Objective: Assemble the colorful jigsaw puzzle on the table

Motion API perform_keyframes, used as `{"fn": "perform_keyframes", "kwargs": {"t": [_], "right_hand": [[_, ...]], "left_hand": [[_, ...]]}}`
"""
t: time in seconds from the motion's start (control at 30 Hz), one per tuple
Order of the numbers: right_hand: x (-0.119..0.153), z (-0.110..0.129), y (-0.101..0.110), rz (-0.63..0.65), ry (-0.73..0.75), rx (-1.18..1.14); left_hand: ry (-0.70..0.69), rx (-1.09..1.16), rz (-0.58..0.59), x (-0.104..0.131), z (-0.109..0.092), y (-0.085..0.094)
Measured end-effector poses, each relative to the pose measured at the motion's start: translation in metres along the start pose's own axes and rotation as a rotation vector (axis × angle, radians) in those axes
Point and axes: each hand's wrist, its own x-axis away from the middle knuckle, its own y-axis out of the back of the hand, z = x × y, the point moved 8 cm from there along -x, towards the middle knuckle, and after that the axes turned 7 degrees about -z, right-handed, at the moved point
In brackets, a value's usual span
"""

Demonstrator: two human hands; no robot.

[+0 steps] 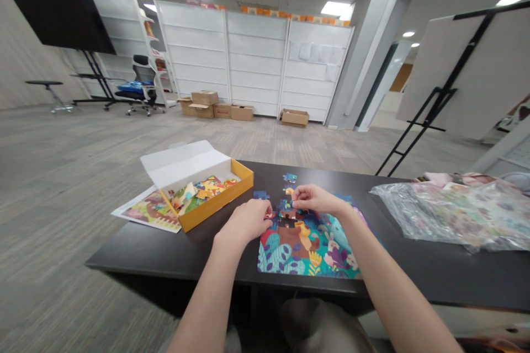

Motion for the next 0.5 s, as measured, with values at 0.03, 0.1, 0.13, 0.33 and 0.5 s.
{"fn": "perform_keyframes", "kwargs": {"t": [0.03, 0.1, 0.13, 0.33, 0.5], "right_hand": [[0.001, 0.001, -0.003, 0.039, -0.001, -0.006], [0.004, 0.002, -0.009, 0.107, -0.015, 0.005], [0.004, 0.001, -0.011, 0.125, -0.024, 0.019], [0.001, -0.005, -0.011, 0.092, -0.032, 0.078], [-0.001, -0.01, -0.011, 0.086, -0.022, 0.076]], "left_hand": [[-0.002, 0.001, 0.0, 0.0, 0.0, 0.0], [-0.005, 0.002, 0.0, 0.0, 0.0, 0.0], [-0.006, 0.003, 0.0, 0.0, 0.0, 0.0], [-0.006, 0.006, -0.006, 0.001, -0.002, 0.003], [0.002, -0.002, 0.007, 0.001, -0.001, 0.001]]}}
